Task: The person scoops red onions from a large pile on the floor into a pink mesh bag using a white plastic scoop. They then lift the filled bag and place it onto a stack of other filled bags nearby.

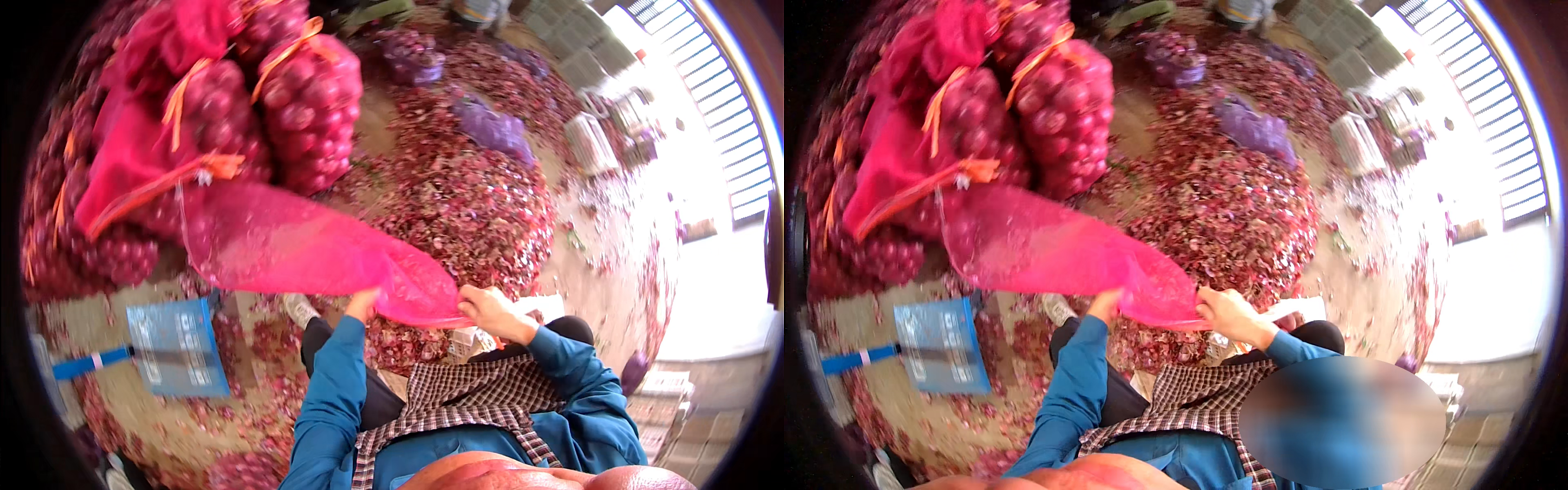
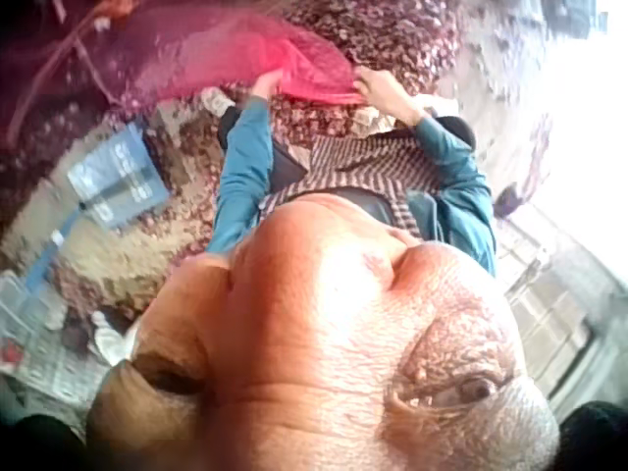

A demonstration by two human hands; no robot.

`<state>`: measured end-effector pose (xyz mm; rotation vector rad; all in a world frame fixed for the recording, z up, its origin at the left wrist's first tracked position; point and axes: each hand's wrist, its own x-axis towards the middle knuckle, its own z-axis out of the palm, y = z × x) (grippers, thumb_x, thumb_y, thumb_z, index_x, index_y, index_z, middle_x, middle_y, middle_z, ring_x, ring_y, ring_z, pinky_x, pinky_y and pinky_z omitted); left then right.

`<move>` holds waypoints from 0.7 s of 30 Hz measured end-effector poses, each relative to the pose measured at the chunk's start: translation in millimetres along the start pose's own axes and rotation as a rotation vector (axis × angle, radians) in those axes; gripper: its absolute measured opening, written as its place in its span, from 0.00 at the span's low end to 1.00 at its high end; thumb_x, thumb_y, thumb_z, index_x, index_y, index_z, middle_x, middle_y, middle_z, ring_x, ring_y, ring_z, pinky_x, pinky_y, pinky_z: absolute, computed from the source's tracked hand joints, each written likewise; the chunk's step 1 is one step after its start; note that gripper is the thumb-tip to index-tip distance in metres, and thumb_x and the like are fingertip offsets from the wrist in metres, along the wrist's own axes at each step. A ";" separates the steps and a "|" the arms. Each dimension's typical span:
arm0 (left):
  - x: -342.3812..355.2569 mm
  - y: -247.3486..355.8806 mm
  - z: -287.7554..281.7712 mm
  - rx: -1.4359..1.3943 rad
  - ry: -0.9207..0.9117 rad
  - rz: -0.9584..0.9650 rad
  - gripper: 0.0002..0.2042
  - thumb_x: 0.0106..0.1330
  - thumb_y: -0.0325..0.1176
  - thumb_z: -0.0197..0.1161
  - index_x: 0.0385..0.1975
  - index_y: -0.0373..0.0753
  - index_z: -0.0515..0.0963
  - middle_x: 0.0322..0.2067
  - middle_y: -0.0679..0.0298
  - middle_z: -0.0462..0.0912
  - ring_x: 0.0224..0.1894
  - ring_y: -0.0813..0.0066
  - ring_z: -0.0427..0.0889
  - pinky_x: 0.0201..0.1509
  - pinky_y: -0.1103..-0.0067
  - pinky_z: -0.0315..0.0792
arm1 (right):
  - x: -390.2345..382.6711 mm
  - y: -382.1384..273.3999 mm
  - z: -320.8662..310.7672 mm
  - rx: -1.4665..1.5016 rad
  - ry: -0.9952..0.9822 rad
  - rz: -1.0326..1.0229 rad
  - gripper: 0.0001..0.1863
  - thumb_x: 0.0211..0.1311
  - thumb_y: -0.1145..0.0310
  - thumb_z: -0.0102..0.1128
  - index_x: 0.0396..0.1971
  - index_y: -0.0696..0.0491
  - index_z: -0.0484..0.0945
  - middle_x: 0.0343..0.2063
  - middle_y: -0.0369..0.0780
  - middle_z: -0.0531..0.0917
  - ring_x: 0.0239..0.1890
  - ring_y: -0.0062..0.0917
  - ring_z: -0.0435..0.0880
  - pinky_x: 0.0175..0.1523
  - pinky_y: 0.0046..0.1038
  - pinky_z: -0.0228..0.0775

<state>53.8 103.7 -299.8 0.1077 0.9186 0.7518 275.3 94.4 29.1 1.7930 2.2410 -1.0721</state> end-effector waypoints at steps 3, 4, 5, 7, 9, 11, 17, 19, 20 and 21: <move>4.1 -76.7 1.8 0.691 -0.197 -0.014 0.19 0.64 0.29 0.58 0.55 0.36 0.71 0.50 0.59 0.76 0.49 0.64 0.77 0.50 0.71 0.74 | -22.7 6.5 6.7 -0.166 -0.035 -0.005 0.09 0.60 0.67 0.51 0.37 0.57 0.70 0.28 0.52 0.78 0.32 0.49 0.80 0.34 0.45 0.71; -6.1 -86.4 12.3 0.814 -0.264 -0.043 0.19 0.64 0.29 0.58 0.55 0.36 0.70 0.50 0.59 0.76 0.49 0.64 0.77 0.50 0.71 0.74 | -35.5 10.4 4.8 -0.228 -0.023 -0.053 0.09 0.59 0.69 0.52 0.37 0.57 0.69 0.29 0.51 0.78 0.32 0.48 0.80 0.33 0.45 0.72; -19.5 -93.6 21.9 0.918 -0.336 -0.079 0.19 0.65 0.30 0.57 0.55 0.36 0.70 0.51 0.59 0.76 0.49 0.65 0.77 0.50 0.71 0.74 | -51.2 13.0 3.2 -0.288 -0.010 -0.085 0.09 0.58 0.70 0.52 0.37 0.57 0.69 0.30 0.50 0.77 0.32 0.47 0.80 0.32 0.44 0.72; -38.3 -97.7 45.1 1.011 -0.425 -0.114 0.19 0.66 0.31 0.56 0.56 0.37 0.69 0.51 0.59 0.76 0.50 0.65 0.76 0.49 0.72 0.74 | -69.1 23.7 8.5 -0.239 0.050 -0.137 0.12 0.54 0.72 0.56 0.38 0.57 0.68 0.35 0.47 0.74 0.34 0.43 0.80 0.33 0.41 0.74; -55.4 -94.5 69.7 1.034 -0.486 -0.101 0.19 0.67 0.32 0.54 0.57 0.37 0.68 0.51 0.60 0.75 0.50 0.66 0.76 0.49 0.72 0.75 | -83.7 36.9 13.9 -0.231 0.097 -0.223 0.13 0.53 0.70 0.58 0.38 0.57 0.69 0.37 0.46 0.73 0.37 0.41 0.80 0.36 0.38 0.75; -70.7 -89.3 92.3 0.976 -0.493 -0.027 0.19 0.68 0.33 0.53 0.58 0.37 0.67 0.51 0.60 0.75 0.50 0.67 0.76 0.49 0.73 0.75 | -91.3 45.3 25.1 -0.228 0.157 -0.378 0.18 0.52 0.65 0.62 0.41 0.56 0.69 0.38 0.46 0.73 0.40 0.40 0.78 0.40 0.36 0.75; -155.7 -97.7 173.3 0.490 -0.341 -0.031 0.21 0.71 0.37 0.49 0.61 0.38 0.63 0.52 0.61 0.74 0.51 0.70 0.76 0.49 0.76 0.75 | -124.0 60.0 38.9 -0.318 0.287 -0.611 0.25 0.45 0.61 0.66 0.47 0.48 0.74 0.47 0.40 0.71 0.55 0.37 0.67 0.50 0.46 0.63; -165.7 -100.6 190.9 0.537 -0.334 0.008 0.21 0.72 0.41 0.47 0.61 0.39 0.62 0.52 0.62 0.74 0.50 0.73 0.77 0.46 0.78 0.76 | -126.4 68.9 47.8 -0.394 0.211 -0.599 0.25 0.45 0.61 0.66 0.47 0.47 0.75 0.48 0.40 0.70 0.55 0.37 0.67 0.50 0.46 0.63; -182.2 -114.1 191.2 0.589 -0.208 -0.139 0.22 0.72 0.41 0.48 0.63 0.42 0.60 0.57 0.60 0.70 0.54 0.72 0.75 0.51 0.76 0.75 | -125.1 72.6 52.4 -0.437 0.173 -0.600 0.25 0.44 0.62 0.66 0.47 0.47 0.75 0.49 0.40 0.70 0.55 0.37 0.67 0.50 0.46 0.63; -211.4 -110.2 211.5 0.452 -0.205 -0.192 0.23 0.72 0.42 0.48 0.63 0.41 0.60 0.57 0.59 0.70 0.54 0.71 0.75 0.51 0.76 0.76 | -123.4 76.3 55.4 -0.461 0.080 -0.571 0.18 0.47 0.63 0.63 0.41 0.50 0.78 0.47 0.41 0.72 0.52 0.37 0.72 0.48 0.45 0.66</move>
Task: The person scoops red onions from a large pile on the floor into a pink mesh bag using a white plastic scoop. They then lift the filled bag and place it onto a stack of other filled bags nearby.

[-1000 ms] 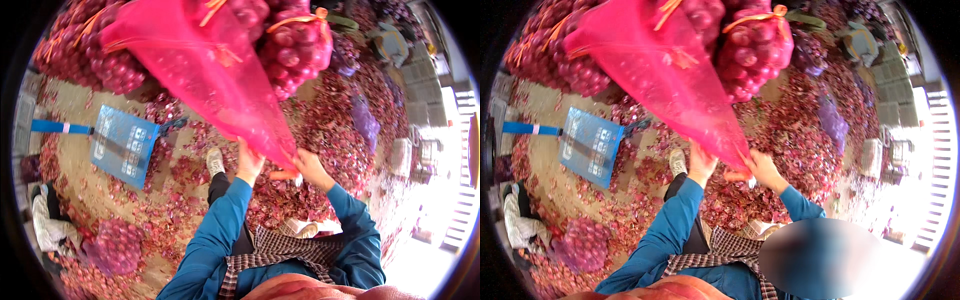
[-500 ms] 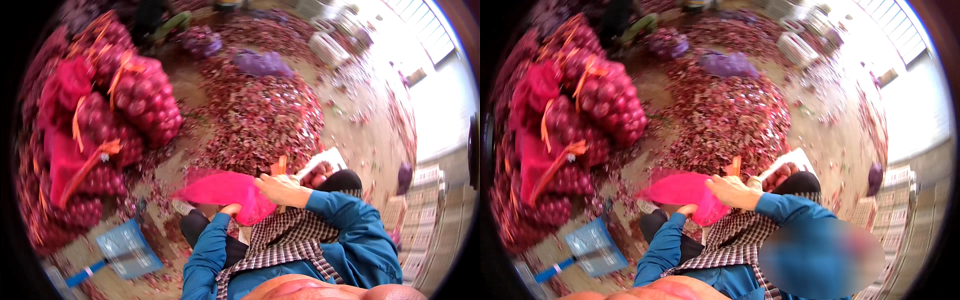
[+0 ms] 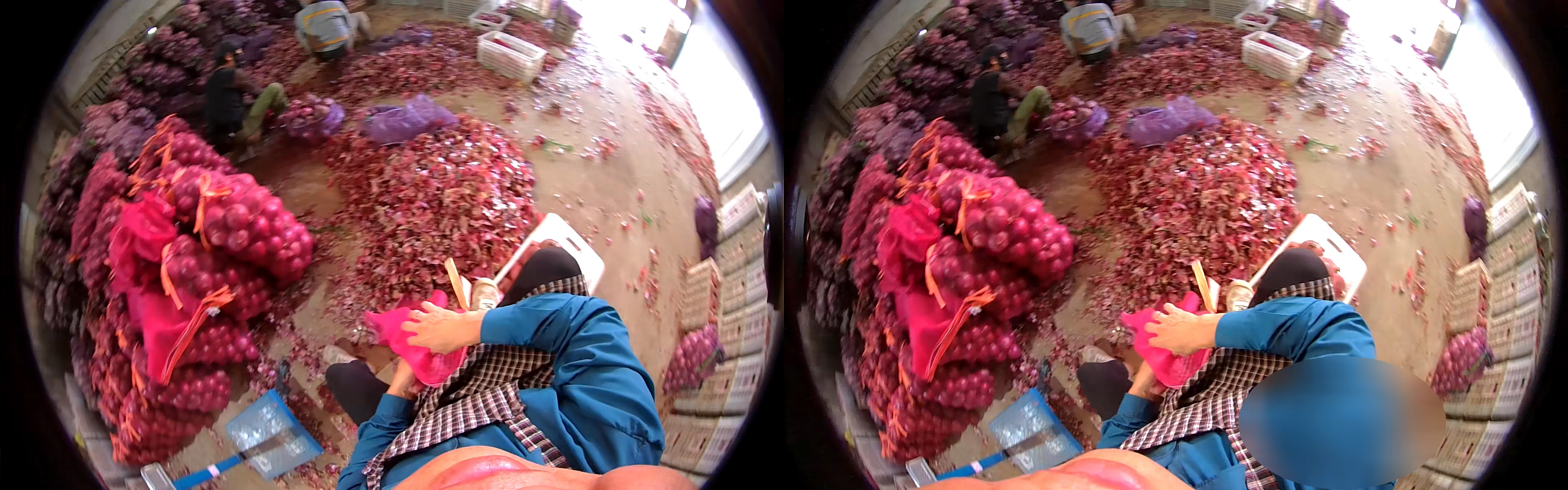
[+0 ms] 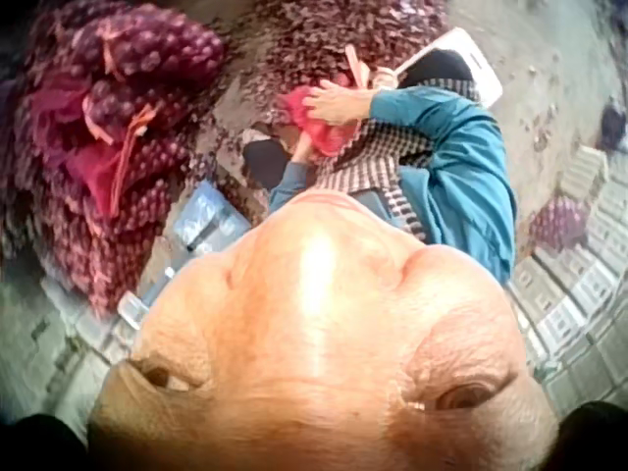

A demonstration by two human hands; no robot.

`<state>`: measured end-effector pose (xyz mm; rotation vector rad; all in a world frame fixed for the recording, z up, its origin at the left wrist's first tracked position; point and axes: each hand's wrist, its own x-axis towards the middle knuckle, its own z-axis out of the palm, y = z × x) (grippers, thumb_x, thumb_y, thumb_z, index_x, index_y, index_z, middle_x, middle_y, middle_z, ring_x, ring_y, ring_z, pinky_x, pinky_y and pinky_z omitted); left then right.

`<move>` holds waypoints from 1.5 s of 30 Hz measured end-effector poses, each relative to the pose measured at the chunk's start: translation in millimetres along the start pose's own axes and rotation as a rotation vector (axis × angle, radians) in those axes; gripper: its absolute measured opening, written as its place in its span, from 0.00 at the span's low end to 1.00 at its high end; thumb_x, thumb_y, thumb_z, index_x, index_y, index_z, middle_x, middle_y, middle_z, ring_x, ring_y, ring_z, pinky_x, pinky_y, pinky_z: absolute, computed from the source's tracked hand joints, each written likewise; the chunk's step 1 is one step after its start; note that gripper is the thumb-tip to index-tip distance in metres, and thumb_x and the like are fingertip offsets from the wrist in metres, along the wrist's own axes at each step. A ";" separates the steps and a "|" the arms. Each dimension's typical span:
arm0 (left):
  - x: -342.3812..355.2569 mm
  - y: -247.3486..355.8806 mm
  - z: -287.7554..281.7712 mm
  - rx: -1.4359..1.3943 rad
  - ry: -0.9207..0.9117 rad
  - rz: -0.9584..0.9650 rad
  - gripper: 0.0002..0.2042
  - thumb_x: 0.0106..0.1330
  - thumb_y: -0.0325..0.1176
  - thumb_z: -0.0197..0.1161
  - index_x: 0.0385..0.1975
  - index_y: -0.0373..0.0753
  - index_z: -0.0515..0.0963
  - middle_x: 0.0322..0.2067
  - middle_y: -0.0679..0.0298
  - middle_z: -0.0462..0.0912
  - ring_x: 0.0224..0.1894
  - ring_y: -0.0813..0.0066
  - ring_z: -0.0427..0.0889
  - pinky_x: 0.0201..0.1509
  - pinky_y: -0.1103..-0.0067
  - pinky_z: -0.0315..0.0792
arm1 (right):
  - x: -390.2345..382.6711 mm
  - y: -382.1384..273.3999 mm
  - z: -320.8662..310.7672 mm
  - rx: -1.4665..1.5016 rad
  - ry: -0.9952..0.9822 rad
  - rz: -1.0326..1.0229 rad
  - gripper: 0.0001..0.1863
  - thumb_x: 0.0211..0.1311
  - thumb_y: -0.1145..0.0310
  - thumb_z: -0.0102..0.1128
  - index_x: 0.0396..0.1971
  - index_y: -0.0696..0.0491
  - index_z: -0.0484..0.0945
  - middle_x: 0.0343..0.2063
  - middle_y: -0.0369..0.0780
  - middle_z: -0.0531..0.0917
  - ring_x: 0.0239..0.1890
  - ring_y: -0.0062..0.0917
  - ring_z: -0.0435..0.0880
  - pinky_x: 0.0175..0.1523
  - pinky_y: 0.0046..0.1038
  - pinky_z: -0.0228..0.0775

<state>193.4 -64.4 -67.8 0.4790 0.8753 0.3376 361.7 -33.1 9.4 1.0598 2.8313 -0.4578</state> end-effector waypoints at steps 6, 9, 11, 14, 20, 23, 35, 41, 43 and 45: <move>-59.8 8.0 18.5 -0.346 -0.051 0.116 0.22 0.72 0.42 0.46 0.61 0.37 0.63 0.57 0.58 0.71 0.55 0.64 0.76 0.57 0.68 0.74 | 12.9 -8.5 -3.3 0.025 0.051 -0.015 0.09 0.52 0.68 0.55 0.28 0.56 0.81 0.37 0.45 0.77 0.39 0.37 0.80 0.38 0.40 0.72; -82.6 30.4 28.9 -0.446 0.000 0.234 0.22 0.73 0.43 0.42 0.62 0.38 0.62 0.58 0.54 0.70 0.59 0.59 0.72 0.60 0.61 0.71 | 13.9 -15.9 -23.0 0.162 0.220 0.026 0.16 0.58 0.58 0.56 0.29 0.58 0.81 0.41 0.48 0.74 0.46 0.41 0.74 0.45 0.42 0.69; -72.8 36.8 17.5 -0.430 -0.004 0.334 0.22 0.73 0.43 0.42 0.62 0.39 0.62 0.59 0.54 0.70 0.59 0.58 0.71 0.61 0.62 0.69 | 4.3 -29.6 -54.4 0.257 0.223 0.118 0.21 0.59 0.52 0.56 0.33 0.58 0.79 0.42 0.48 0.72 0.49 0.42 0.70 0.51 0.41 0.64; -65.4 44.9 28.4 -0.407 0.034 0.517 0.20 0.73 0.41 0.43 0.58 0.36 0.66 0.56 0.56 0.72 0.57 0.62 0.73 0.62 0.66 0.67 | -5.8 -49.0 -69.3 0.307 0.236 0.148 0.25 0.57 0.48 0.57 0.34 0.59 0.79 0.40 0.49 0.73 0.47 0.44 0.71 0.50 0.42 0.65; -59.8 42.4 42.6 -0.301 0.201 0.684 0.18 0.71 0.35 0.42 0.56 0.35 0.68 0.54 0.58 0.74 0.56 0.63 0.74 0.61 0.69 0.68 | -10.0 -56.2 -52.9 0.419 0.457 0.169 0.16 0.58 0.59 0.54 0.30 0.59 0.76 0.35 0.49 0.74 0.42 0.44 0.74 0.48 0.40 0.67; -66.3 34.6 48.6 -0.355 0.191 0.613 0.17 0.71 0.37 0.43 0.54 0.35 0.69 0.50 0.58 0.76 0.49 0.66 0.77 0.52 0.73 0.72 | -21.1 -59.1 -50.0 0.540 0.595 0.176 0.11 0.58 0.65 0.53 0.28 0.58 0.72 0.32 0.48 0.74 0.38 0.44 0.75 0.43 0.40 0.69; -85.5 8.8 44.4 -0.642 0.396 0.414 0.08 0.70 0.37 0.53 0.30 0.42 0.74 0.24 0.68 0.76 0.25 0.76 0.74 0.27 0.79 0.71 | -32.4 -19.4 -39.5 0.652 0.763 0.452 0.10 0.59 0.68 0.56 0.28 0.58 0.68 0.24 0.49 0.75 0.29 0.45 0.76 0.34 0.40 0.67; -103.9 70.0 37.4 -0.075 0.580 1.068 0.07 0.69 0.32 0.54 0.35 0.35 0.74 0.31 0.65 0.79 0.31 0.77 0.78 0.35 0.79 0.74 | -41.6 -38.4 -52.3 0.554 0.713 0.247 0.14 0.54 0.63 0.63 0.33 0.55 0.69 0.34 0.46 0.75 0.36 0.44 0.76 0.39 0.39 0.69; -103.8 70.7 45.3 0.295 0.662 1.023 0.09 0.69 0.34 0.56 0.30 0.35 0.76 0.28 0.68 0.78 0.29 0.81 0.76 0.34 0.81 0.72 | -43.5 -45.6 -66.2 0.487 0.908 0.072 0.17 0.52 0.62 0.66 0.35 0.54 0.69 0.37 0.44 0.74 0.37 0.42 0.76 0.40 0.38 0.69; -100.4 67.7 61.2 0.399 0.506 0.902 0.12 0.70 0.37 0.55 0.31 0.34 0.77 0.28 0.68 0.78 0.30 0.83 0.75 0.34 0.82 0.72 | -39.8 -49.7 -65.8 0.525 0.814 0.006 0.20 0.49 0.61 0.68 0.37 0.55 0.69 0.37 0.45 0.73 0.38 0.43 0.75 0.40 0.38 0.69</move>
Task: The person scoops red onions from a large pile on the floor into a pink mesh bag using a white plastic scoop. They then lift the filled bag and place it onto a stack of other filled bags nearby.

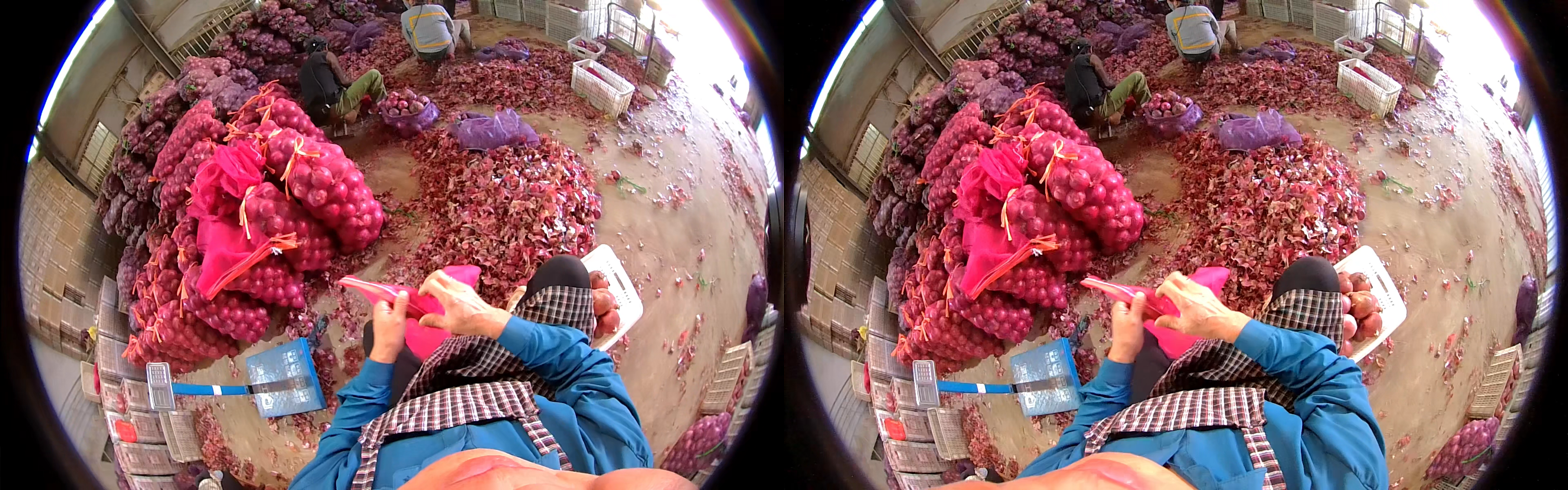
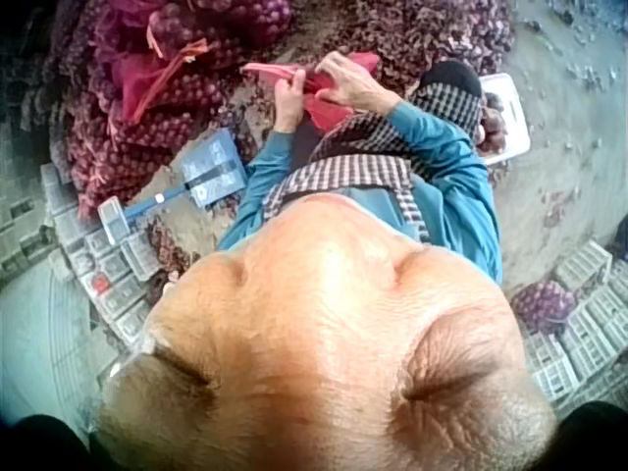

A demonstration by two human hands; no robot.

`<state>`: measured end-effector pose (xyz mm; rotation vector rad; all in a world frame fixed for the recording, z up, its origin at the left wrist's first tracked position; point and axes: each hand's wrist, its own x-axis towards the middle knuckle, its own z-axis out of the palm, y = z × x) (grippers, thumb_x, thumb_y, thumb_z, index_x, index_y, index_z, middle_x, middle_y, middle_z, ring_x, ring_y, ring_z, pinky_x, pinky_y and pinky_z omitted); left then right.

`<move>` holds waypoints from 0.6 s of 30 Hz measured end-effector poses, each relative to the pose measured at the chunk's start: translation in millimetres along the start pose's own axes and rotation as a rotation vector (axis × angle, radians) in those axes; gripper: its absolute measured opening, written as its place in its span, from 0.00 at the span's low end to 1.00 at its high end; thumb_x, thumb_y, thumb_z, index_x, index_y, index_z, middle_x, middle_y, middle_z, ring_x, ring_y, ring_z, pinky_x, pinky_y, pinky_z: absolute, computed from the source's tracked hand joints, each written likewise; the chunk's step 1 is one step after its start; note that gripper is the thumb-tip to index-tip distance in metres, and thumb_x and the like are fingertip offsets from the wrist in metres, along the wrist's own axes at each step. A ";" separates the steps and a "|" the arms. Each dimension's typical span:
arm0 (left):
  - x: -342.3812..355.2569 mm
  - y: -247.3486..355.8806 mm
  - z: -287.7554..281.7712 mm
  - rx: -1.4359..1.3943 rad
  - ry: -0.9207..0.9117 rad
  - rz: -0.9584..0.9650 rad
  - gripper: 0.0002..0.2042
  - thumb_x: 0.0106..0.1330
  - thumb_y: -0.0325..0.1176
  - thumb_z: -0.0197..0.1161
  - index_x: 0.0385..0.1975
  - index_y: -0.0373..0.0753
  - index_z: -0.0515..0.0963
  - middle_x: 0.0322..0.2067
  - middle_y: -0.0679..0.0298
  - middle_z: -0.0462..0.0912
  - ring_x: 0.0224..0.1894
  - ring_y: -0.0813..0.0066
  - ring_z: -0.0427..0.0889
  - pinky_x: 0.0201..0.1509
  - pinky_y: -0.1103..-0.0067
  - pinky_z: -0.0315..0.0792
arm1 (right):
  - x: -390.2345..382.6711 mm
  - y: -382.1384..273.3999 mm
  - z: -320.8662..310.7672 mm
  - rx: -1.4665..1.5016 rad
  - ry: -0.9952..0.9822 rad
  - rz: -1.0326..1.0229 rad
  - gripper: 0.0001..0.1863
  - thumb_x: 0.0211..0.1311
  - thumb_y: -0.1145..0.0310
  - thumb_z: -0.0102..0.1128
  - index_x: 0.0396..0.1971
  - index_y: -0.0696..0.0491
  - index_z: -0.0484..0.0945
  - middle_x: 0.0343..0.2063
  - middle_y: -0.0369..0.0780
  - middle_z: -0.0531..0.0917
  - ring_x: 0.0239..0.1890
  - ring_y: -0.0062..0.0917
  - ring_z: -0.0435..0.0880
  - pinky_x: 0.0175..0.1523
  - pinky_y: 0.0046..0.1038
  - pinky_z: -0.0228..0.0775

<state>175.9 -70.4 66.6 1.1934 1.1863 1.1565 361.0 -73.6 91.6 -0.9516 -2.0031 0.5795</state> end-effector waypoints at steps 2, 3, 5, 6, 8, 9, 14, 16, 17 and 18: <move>-3.9 -24.4 7.4 -0.219 -0.068 -0.043 0.13 0.71 0.39 0.53 0.37 0.34 0.76 0.32 0.66 0.79 0.34 0.82 0.76 0.35 0.82 0.73 | -5.1 -4.2 8.9 0.004 -0.115 0.042 0.20 0.49 0.61 0.68 0.36 0.55 0.69 0.37 0.46 0.73 0.39 0.43 0.76 0.41 0.38 0.69; -5.7 -31.6 0.2 -0.234 -0.149 -0.121 0.15 0.72 0.42 0.52 0.43 0.35 0.74 0.35 0.64 0.79 0.38 0.79 0.78 0.37 0.81 0.75 | -6.0 -6.9 10.8 -0.013 -0.139 0.111 0.17 0.52 0.64 0.65 0.35 0.56 0.70 0.36 0.47 0.75 0.37 0.44 0.77 0.39 0.39 0.70; -12.9 -22.5 6.2 -0.392 -0.153 -0.205 0.14 0.71 0.41 0.52 0.43 0.35 0.74 0.36 0.63 0.80 0.38 0.76 0.79 0.38 0.79 0.77 | -10.0 3.7 15.3 0.031 -0.134 0.143 0.14 0.55 0.65 0.62 0.34 0.56 0.69 0.33 0.47 0.75 0.34 0.45 0.77 0.37 0.39 0.70; -15.6 -19.5 8.3 -0.470 -0.153 -0.248 0.13 0.71 0.40 0.52 0.43 0.36 0.74 0.36 0.63 0.80 0.38 0.75 0.80 0.38 0.78 0.78 | -11.5 8.1 16.8 0.054 -0.132 0.158 0.13 0.57 0.65 0.60 0.34 0.56 0.69 0.32 0.47 0.75 0.33 0.45 0.77 0.35 0.40 0.70; -18.1 -19.2 6.0 -0.424 -0.141 -0.260 0.11 0.70 0.37 0.55 0.41 0.36 0.75 0.37 0.63 0.80 0.39 0.73 0.81 0.39 0.77 0.79 | -9.7 5.6 15.5 0.139 -0.094 0.176 0.09 0.58 0.68 0.57 0.30 0.58 0.70 0.28 0.47 0.76 0.31 0.45 0.77 0.35 0.39 0.69; -19.3 -18.1 5.8 -0.412 -0.130 -0.271 0.10 0.69 0.36 0.55 0.40 0.36 0.75 0.36 0.63 0.80 0.38 0.74 0.81 0.38 0.77 0.79 | -10.1 7.7 16.7 0.169 -0.095 0.178 0.09 0.58 0.68 0.57 0.29 0.58 0.71 0.27 0.47 0.76 0.31 0.44 0.77 0.36 0.38 0.69; -20.7 -26.6 -4.4 -0.428 -0.078 -0.250 0.06 0.68 0.34 0.57 0.38 0.39 0.75 0.33 0.67 0.80 0.35 0.78 0.79 0.36 0.79 0.77 | -6.8 9.5 21.6 0.202 -0.068 0.138 0.08 0.60 0.69 0.53 0.28 0.58 0.71 0.26 0.48 0.76 0.32 0.45 0.76 0.37 0.40 0.68; -20.0 -29.5 -3.2 -0.468 -0.047 -0.251 0.05 0.68 0.33 0.58 0.37 0.40 0.75 0.32 0.68 0.80 0.33 0.79 0.79 0.36 0.79 0.76 | -7.4 11.6 23.4 0.175 0.018 0.160 0.08 0.61 0.69 0.52 0.28 0.58 0.71 0.25 0.48 0.76 0.32 0.46 0.76 0.36 0.41 0.68; -22.7 -25.5 -0.9 -0.464 -0.016 -0.275 0.04 0.67 0.32 0.58 0.35 0.39 0.75 0.30 0.68 0.80 0.32 0.80 0.78 0.36 0.80 0.75 | -7.7 12.1 23.8 0.161 0.059 0.171 0.08 0.61 0.69 0.52 0.28 0.58 0.70 0.25 0.49 0.76 0.32 0.46 0.77 0.36 0.41 0.68; -23.7 -28.7 -1.8 -0.401 -0.060 -0.248 0.04 0.67 0.32 0.58 0.34 0.39 0.75 0.30 0.68 0.79 0.32 0.81 0.78 0.36 0.80 0.75 | -8.0 12.6 22.5 0.147 0.085 0.228 0.08 0.62 0.68 0.51 0.29 0.57 0.70 0.25 0.49 0.76 0.31 0.46 0.77 0.35 0.41 0.68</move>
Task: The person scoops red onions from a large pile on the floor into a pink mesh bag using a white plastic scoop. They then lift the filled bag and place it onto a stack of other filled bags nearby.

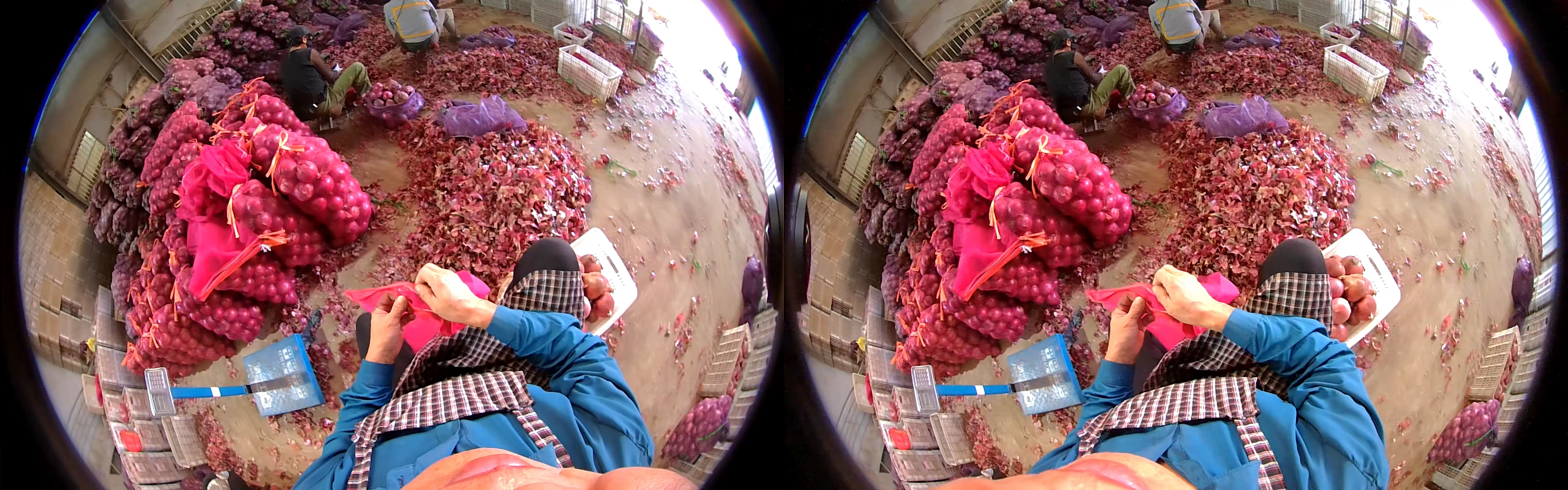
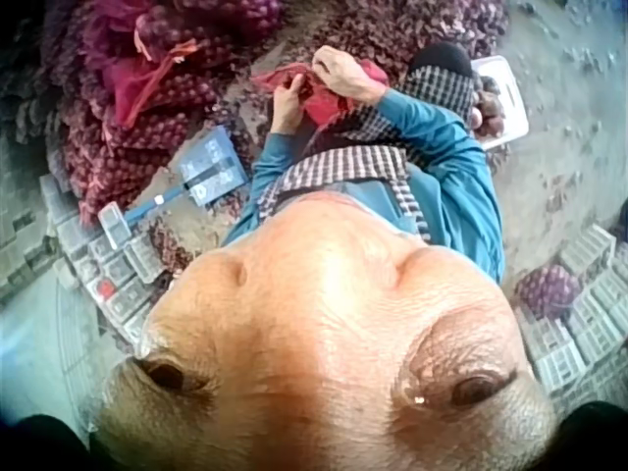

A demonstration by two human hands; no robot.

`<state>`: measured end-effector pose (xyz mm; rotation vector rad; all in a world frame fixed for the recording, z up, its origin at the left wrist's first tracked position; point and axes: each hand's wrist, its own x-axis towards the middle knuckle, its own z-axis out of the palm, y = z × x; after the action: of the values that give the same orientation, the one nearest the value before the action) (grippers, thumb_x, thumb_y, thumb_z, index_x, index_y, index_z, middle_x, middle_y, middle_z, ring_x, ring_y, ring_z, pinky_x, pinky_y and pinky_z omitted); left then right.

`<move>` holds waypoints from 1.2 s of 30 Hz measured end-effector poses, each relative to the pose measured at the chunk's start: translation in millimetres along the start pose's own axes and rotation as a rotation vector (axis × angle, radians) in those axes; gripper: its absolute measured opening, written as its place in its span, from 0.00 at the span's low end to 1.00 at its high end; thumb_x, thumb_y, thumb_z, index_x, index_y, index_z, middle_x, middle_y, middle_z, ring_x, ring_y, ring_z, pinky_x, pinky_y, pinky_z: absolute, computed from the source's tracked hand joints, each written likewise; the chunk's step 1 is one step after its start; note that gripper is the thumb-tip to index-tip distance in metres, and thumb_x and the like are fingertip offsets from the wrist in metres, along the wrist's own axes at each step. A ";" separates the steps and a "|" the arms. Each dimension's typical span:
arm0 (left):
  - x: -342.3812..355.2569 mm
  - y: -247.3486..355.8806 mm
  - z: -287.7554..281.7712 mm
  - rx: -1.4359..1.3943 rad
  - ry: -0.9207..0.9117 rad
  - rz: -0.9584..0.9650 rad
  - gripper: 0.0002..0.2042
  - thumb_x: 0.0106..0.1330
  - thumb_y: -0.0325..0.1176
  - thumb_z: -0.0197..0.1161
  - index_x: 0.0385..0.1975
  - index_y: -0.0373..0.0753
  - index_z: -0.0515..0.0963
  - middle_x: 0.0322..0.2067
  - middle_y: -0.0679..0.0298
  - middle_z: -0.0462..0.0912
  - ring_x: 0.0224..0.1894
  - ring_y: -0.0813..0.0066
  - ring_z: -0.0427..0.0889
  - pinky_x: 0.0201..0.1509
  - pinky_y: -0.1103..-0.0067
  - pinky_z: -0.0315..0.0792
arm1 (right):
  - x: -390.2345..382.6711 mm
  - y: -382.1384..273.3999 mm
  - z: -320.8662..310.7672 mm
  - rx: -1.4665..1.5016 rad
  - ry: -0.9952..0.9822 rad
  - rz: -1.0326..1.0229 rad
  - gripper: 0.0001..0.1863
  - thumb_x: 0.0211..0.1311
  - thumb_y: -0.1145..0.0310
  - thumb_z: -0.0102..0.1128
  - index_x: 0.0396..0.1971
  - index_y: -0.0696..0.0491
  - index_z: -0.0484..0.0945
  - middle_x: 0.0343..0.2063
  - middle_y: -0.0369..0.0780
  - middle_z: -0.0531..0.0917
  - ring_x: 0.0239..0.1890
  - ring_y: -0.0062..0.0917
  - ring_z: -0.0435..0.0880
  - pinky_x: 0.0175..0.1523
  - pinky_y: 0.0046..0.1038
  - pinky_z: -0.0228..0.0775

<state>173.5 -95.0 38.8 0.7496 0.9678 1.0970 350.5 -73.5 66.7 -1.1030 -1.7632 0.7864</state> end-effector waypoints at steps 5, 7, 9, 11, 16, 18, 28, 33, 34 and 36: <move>-12.4 -12.8 5.3 0.327 -0.166 0.044 0.03 0.65 0.29 0.60 0.32 0.37 0.76 0.27 0.69 0.79 0.29 0.83 0.75 0.34 0.83 0.71 | 9.6 8.8 -24.9 -0.163 0.160 0.169 0.07 0.65 0.66 0.49 0.33 0.54 0.67 0.19 0.49 0.77 0.24 0.48 0.77 0.29 0.44 0.68; -20.4 -24.4 0.5 0.492 -0.176 -0.028 0.04 0.64 0.27 0.61 0.34 0.34 0.77 0.28 0.68 0.78 0.29 0.84 0.75 0.33 0.84 0.69 | 14.0 7.7 -40.3 -0.244 0.214 0.108 0.08 0.65 0.65 0.52 0.33 0.53 0.67 0.18 0.46 0.76 0.23 0.46 0.77 0.28 0.42 0.67; -28.3 -28.5 -6.8 0.640 -0.183 0.023 0.04 0.63 0.27 0.61 0.34 0.33 0.76 0.27 0.68 0.78 0.29 0.83 0.75 0.33 0.84 0.70 | 12.8 2.4 -48.3 -0.221 0.177 0.054 0.09 0.61 0.66 0.57 0.32 0.53 0.68 0.21 0.45 0.76 0.27 0.43 0.78 0.31 0.40 0.67; -34.2 -9.2 -2.8 0.709 -0.095 0.154 0.04 0.62 0.26 0.60 0.33 0.33 0.75 0.26 0.66 0.78 0.28 0.82 0.74 0.33 0.83 0.70 | 9.5 0.7 -47.5 -0.208 0.108 -0.005 0.09 0.59 0.66 0.58 0.31 0.53 0.69 0.25 0.44 0.76 0.30 0.41 0.78 0.33 0.38 0.68; -30.1 61.0 24.5 1.094 0.199 0.901 0.15 0.61 0.33 0.61 0.45 0.35 0.71 0.43 0.56 0.74 0.45 0.62 0.73 0.51 0.72 0.67 | -2.0 10.3 -23.2 -0.254 -0.104 -0.203 0.08 0.57 0.68 0.57 0.33 0.54 0.69 0.28 0.43 0.75 0.31 0.40 0.78 0.33 0.38 0.70; -25.8 73.0 42.0 1.480 0.030 0.964 0.19 0.58 0.33 0.63 0.48 0.35 0.71 0.46 0.56 0.74 0.50 0.59 0.72 0.55 0.67 0.65 | -3.0 4.8 -14.4 -0.292 -0.182 -0.271 0.08 0.54 0.69 0.56 0.33 0.54 0.69 0.29 0.43 0.73 0.32 0.39 0.78 0.33 0.37 0.72; -9.6 54.2 -7.3 1.339 0.037 0.679 0.04 0.56 0.26 0.60 0.31 0.40 0.80 0.26 0.57 0.78 0.30 0.56 0.79 0.32 0.71 0.72 | -2.7 29.3 -31.7 -0.660 -0.125 -0.133 0.08 0.50 0.75 0.53 0.32 0.53 0.70 0.30 0.42 0.73 0.35 0.36 0.79 0.32 0.35 0.74; -28.0 63.5 -39.2 1.321 0.094 0.575 0.04 0.57 0.28 0.61 0.30 0.38 0.79 0.24 0.57 0.76 0.28 0.57 0.78 0.31 0.72 0.70 | 7.4 22.7 -75.6 -0.715 0.092 0.104 0.06 0.51 0.77 0.51 0.30 0.53 0.69 0.29 0.43 0.73 0.32 0.39 0.78 0.34 0.41 0.69; -31.8 61.6 -41.2 1.299 0.089 0.565 0.04 0.57 0.28 0.61 0.30 0.38 0.79 0.24 0.57 0.76 0.28 0.57 0.78 0.31 0.72 0.70 | 9.6 26.2 -82.0 -0.723 0.147 0.125 0.06 0.51 0.78 0.50 0.30 0.53 0.69 0.28 0.43 0.73 0.32 0.40 0.77 0.34 0.42 0.68; -35.4 59.7 -44.4 1.272 0.091 0.537 0.04 0.58 0.30 0.62 0.30 0.38 0.79 0.24 0.57 0.76 0.28 0.57 0.78 0.31 0.72 0.70 | 16.0 25.1 -97.3 -0.774 0.236 0.154 0.05 0.51 0.79 0.49 0.28 0.54 0.70 0.29 0.43 0.74 0.32 0.39 0.78 0.36 0.41 0.69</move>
<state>105.0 -109.4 82.4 2.0879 1.5876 0.8614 444.6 -43.2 90.5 -1.7652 -1.8254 0.0146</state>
